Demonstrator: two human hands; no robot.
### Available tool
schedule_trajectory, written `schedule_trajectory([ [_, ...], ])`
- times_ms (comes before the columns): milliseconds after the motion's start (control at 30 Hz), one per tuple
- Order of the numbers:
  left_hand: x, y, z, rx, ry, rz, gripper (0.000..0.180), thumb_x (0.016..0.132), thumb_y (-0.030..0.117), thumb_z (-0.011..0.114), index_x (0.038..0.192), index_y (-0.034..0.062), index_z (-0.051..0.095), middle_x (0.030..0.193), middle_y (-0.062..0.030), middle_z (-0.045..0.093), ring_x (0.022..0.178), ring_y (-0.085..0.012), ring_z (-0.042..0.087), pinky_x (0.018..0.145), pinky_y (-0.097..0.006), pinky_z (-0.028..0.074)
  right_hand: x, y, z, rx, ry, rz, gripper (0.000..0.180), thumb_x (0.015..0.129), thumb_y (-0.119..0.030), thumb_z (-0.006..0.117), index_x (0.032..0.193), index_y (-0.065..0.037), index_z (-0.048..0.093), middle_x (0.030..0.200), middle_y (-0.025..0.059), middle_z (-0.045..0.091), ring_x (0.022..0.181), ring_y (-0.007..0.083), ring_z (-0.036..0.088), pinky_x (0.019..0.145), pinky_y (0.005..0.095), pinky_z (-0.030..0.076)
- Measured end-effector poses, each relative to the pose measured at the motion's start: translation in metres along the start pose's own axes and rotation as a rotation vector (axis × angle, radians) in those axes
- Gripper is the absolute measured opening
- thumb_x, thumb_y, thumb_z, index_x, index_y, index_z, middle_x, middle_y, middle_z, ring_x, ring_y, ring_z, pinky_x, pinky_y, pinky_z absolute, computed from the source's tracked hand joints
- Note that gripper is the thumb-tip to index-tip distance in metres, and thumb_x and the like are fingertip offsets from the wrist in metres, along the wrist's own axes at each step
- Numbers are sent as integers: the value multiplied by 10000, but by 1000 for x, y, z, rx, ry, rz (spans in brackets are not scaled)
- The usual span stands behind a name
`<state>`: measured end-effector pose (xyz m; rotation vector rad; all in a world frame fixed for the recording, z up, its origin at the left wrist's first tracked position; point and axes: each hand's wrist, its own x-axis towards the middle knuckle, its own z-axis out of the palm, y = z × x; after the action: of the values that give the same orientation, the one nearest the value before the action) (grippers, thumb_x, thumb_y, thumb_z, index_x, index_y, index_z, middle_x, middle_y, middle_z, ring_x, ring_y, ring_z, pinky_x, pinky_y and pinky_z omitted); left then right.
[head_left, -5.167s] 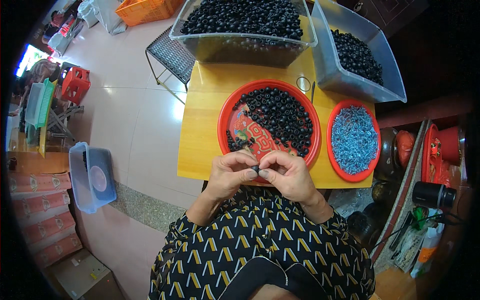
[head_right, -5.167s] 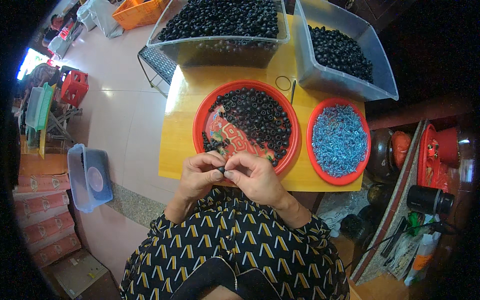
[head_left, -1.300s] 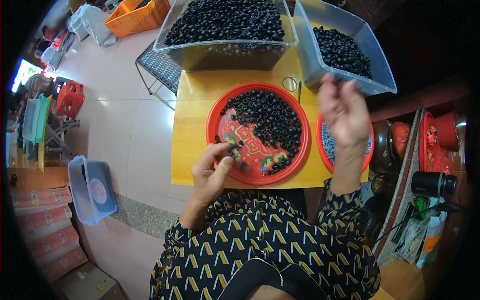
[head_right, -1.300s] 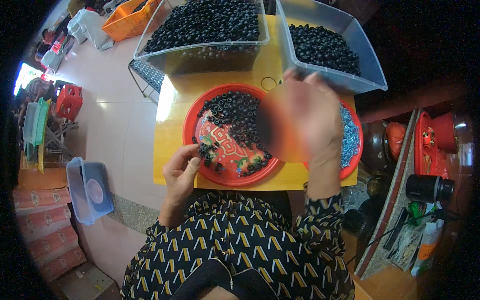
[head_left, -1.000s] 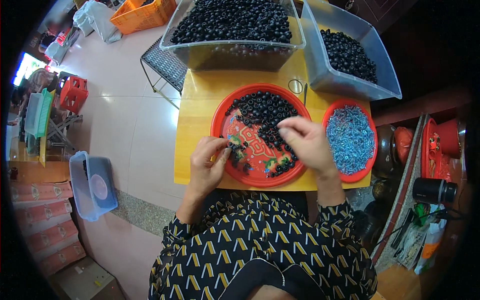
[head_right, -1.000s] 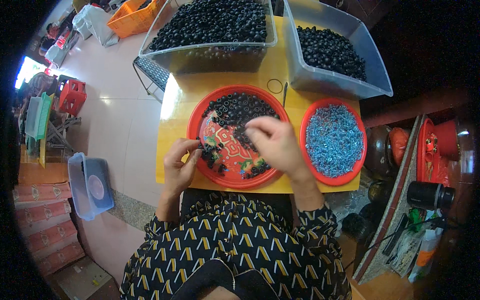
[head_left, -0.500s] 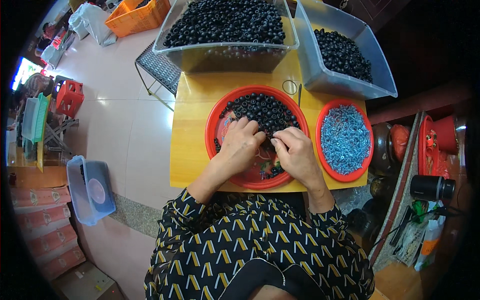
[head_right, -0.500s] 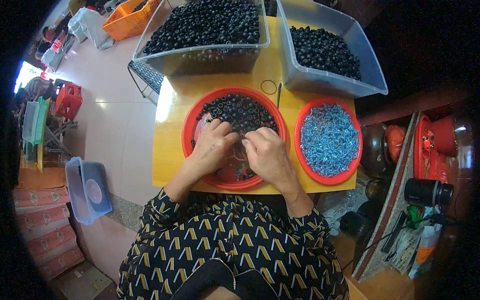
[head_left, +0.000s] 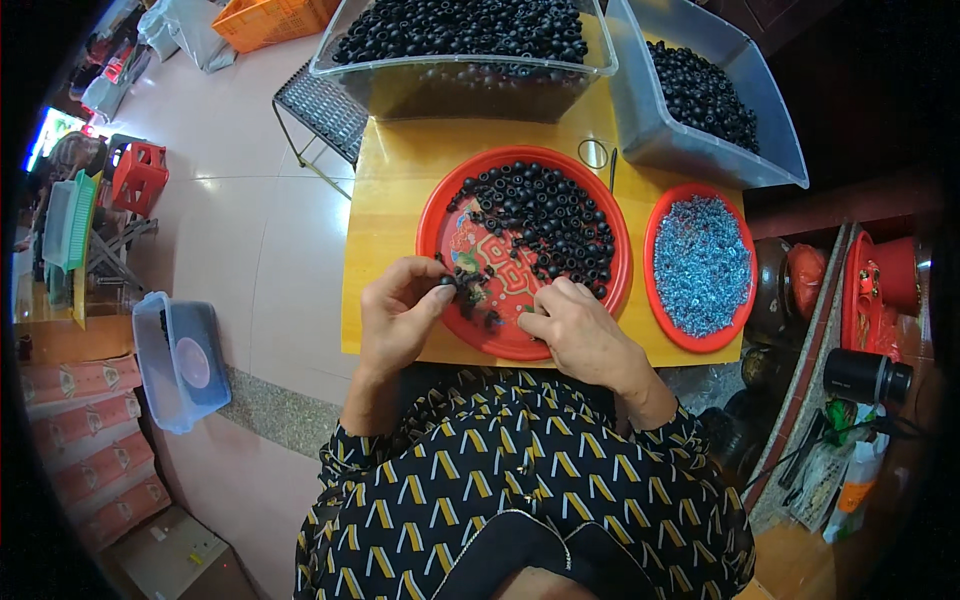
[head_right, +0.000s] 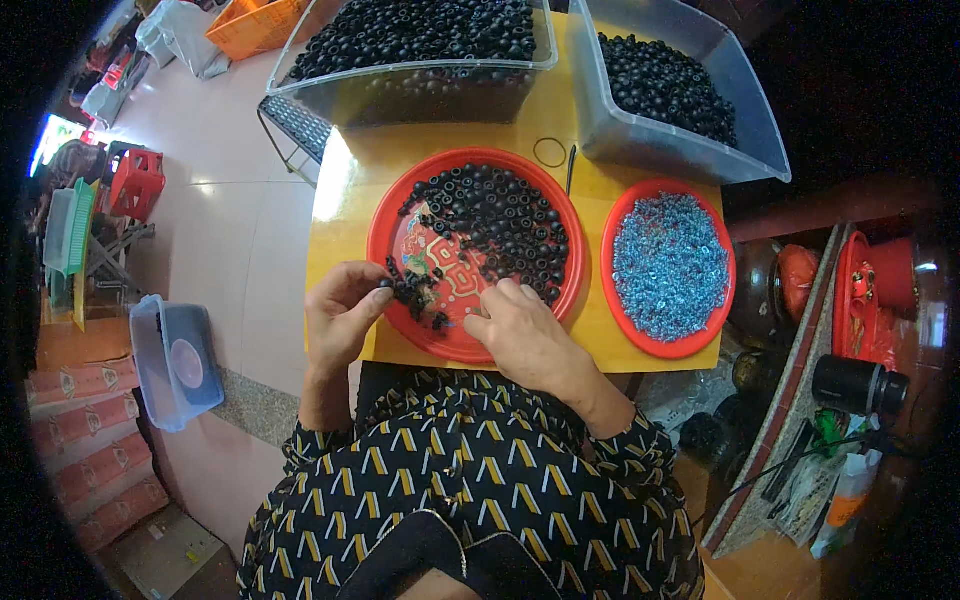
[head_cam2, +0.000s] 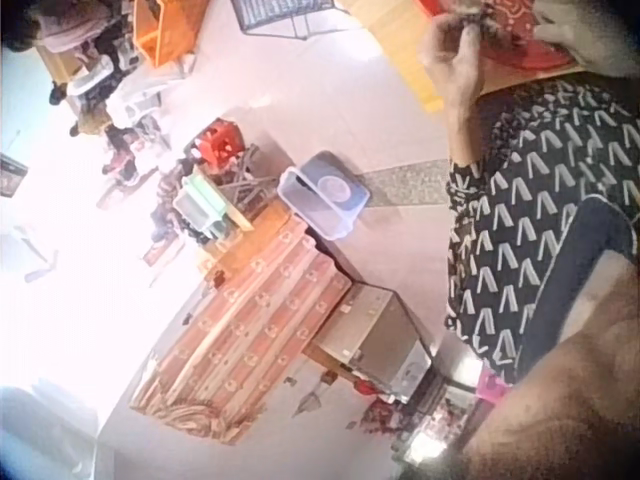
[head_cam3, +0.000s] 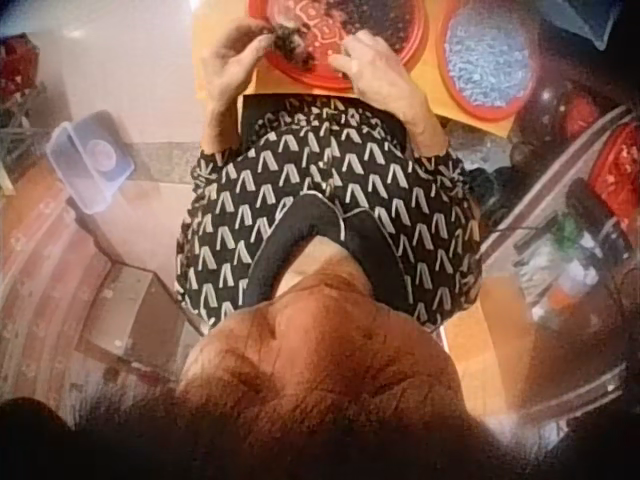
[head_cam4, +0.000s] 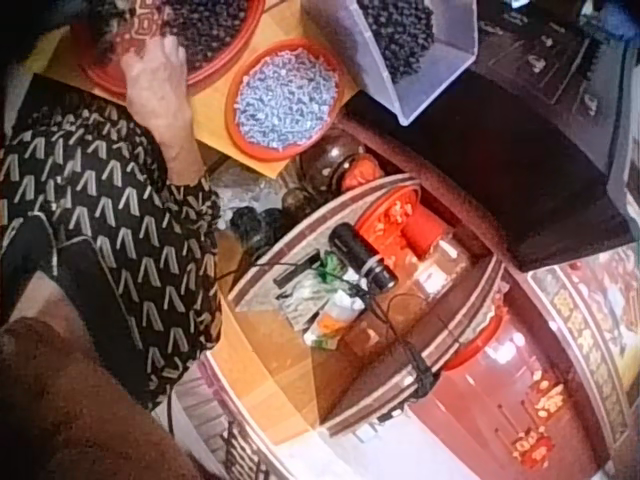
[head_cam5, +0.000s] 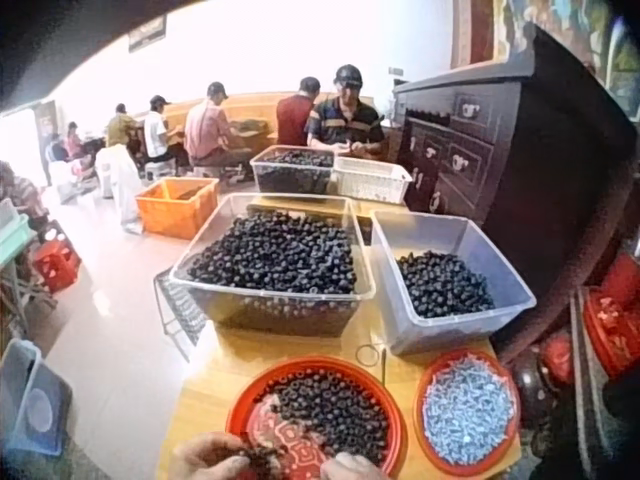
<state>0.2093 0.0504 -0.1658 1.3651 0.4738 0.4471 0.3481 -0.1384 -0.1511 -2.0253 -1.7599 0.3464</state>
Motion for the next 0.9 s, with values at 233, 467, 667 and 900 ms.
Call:
schedule_trajectory([
  [233,-10,-6,-8,-98,-25,0,270,797,4,649,1060,-29,598,921,-85,646,765,-131,608,671,-246,496,6,-8,-3,-107,-148,-27,111,748,-73,521,820,-51,601,838,95,512,848,252,498,767,365,406],
  [467,-12,-6,8,-478,-120,-156,230,810,42,648,1029,-15,607,923,-118,648,762,-163,617,632,-251,491,5,-10,4,-120,-83,23,94,749,-60,514,836,-35,538,810,108,501,831,272,503,738,379,425],
  [667,-14,-11,10,-585,-219,-229,219,814,43,641,1025,-1,607,887,-121,633,768,-188,596,664,-270,480,11,-6,-2,-1,-14,7,165,708,0,540,872,-8,531,816,131,512,811,280,519,720,393,439],
  [900,-15,-16,17,-752,-286,-188,213,830,8,617,1042,2,597,910,-96,626,764,-158,606,672,-262,496,21,-26,-11,794,341,157,161,749,64,626,902,13,624,868,111,595,786,197,597,681,284,474],
])
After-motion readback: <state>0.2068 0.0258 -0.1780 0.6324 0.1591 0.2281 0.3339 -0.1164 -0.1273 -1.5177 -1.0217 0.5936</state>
